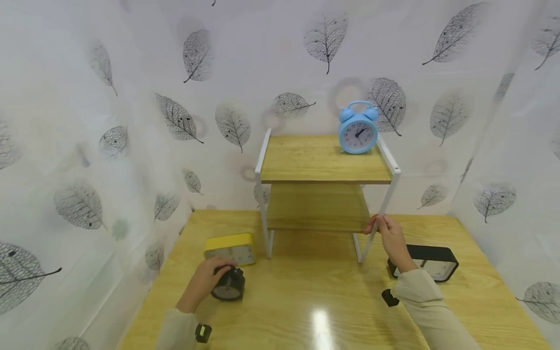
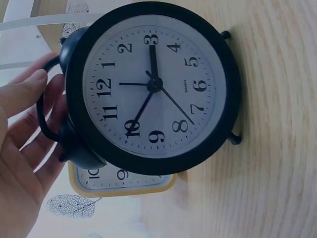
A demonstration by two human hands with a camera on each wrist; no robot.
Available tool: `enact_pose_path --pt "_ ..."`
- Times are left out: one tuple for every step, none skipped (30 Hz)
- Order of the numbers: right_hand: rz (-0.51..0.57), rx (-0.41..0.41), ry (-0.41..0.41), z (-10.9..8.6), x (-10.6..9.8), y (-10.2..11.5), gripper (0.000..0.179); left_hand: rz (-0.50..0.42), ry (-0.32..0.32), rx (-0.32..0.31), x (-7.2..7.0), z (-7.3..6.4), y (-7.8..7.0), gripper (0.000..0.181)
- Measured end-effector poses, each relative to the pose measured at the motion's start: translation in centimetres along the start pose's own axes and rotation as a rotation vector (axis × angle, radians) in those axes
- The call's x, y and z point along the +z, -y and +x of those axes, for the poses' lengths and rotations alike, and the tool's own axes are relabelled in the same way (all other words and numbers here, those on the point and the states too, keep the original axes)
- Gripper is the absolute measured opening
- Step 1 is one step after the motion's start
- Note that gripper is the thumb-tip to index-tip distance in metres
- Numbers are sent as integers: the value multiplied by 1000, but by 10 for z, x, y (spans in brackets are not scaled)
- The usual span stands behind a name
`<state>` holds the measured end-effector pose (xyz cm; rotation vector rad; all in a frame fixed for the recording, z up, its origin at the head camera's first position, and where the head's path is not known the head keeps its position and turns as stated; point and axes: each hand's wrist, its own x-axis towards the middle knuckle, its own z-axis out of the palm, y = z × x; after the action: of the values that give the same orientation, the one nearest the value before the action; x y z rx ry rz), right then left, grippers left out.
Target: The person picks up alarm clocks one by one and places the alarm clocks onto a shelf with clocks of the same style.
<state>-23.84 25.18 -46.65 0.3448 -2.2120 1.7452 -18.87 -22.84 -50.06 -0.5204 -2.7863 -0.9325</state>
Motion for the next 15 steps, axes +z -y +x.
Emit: enact_pose_path --pt "4 -1 1 0 0 -1 41 -1 -6 -2 0 -1 0 18" --pt "9 0 2 -1 1 -1 41 -5 -11 -5 1 -2 0 18" --pt "14 4 3 -1 1 0 40 -11 -15 -6 1 -3 1 18" --pt "17 7 5 -2 1 1 40 -10 -17 -6 1 -3 1 18" --pt "22 11 5 -2 1 4 41 -8 -19 -12 2 -3 1 18" --pt "22 10 3 -3 2 8 41 -8 -19 -16 2 -3 1 18" --pt "21 12 2 -3 2 12 40 -6 -20 -17 2 -3 2 19" --pt "21 13 2 -4 3 16 40 -6 -22 -16 2 -3 2 20" --pt "20 14 1 -5 3 21 40 -2 -25 -15 3 -3 2 21" --pt "16 14 1 -5 4 25 40 2 -27 -14 3 -3 3 21" --pt "11 14 1 -6 4 29 40 7 -30 -11 3 -3 3 22" --pt "9 14 0 -6 5 31 40 10 -33 -9 3 -3 3 23" --pt "5 14 0 -6 5 32 40 17 -35 -5 4 -3 3 23" --pt "3 12 -1 -6 5 33 40 21 -37 -1 4 -3 3 23" --pt "3 11 -2 -6 5 33 40 28 -37 3 4 -3 3 23"
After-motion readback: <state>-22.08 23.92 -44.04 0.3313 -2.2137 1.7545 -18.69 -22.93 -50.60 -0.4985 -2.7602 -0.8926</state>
